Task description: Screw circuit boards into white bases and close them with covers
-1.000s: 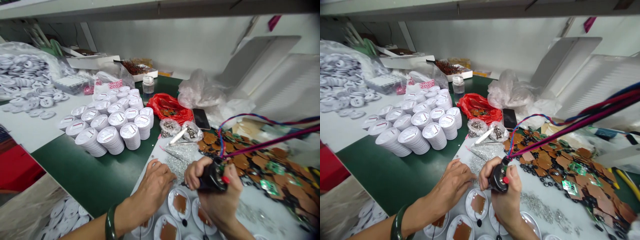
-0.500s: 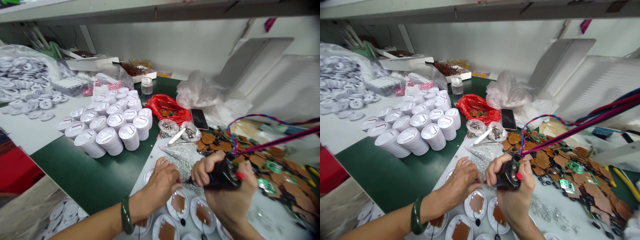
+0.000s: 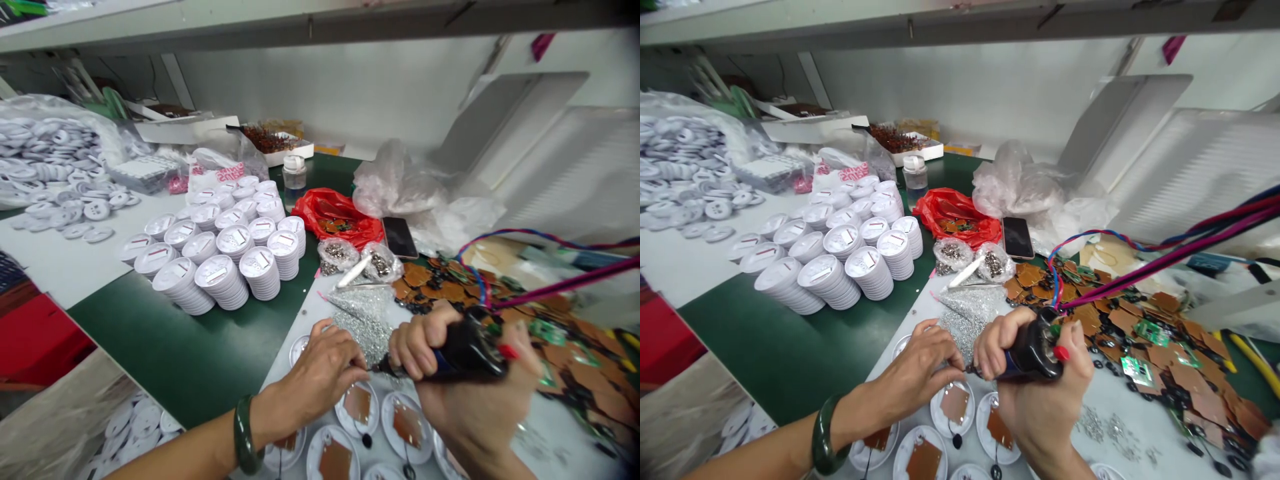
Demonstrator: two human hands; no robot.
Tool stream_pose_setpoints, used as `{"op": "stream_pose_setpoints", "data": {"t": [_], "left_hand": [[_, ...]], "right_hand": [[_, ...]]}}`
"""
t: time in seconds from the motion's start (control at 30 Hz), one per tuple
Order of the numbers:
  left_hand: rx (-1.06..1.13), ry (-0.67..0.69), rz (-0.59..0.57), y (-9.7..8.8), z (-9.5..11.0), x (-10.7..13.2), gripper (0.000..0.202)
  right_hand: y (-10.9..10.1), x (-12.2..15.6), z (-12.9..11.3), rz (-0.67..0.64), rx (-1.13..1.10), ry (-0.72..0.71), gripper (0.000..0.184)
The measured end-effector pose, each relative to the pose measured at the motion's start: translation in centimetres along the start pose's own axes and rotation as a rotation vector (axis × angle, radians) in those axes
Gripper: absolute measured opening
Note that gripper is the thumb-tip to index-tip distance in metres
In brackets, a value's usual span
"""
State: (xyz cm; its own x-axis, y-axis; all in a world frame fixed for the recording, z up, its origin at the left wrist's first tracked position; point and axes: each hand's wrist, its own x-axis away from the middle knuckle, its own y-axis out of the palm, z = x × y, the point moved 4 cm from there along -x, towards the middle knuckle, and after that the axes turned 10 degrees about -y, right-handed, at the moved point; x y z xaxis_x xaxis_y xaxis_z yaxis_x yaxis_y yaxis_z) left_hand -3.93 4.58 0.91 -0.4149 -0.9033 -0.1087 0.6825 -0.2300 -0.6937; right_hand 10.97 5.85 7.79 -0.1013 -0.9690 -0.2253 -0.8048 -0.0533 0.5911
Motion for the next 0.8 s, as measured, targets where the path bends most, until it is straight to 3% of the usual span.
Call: {"op": "stream_pose_setpoints", "data": {"t": [0.6,0.8], "left_hand": [[0.111,0.019,-0.037,0.3,0.0,0.8,0.011],[-0.102,0.071,-0.035,-0.6,0.7,3.5,0.025]], "right_hand": [[1.1,0.5,-0.6,-0.012,-0.010,0.030,0.057],[0.7,1.1,0.3,-0.067,0.024,0.038,0.053]]}}
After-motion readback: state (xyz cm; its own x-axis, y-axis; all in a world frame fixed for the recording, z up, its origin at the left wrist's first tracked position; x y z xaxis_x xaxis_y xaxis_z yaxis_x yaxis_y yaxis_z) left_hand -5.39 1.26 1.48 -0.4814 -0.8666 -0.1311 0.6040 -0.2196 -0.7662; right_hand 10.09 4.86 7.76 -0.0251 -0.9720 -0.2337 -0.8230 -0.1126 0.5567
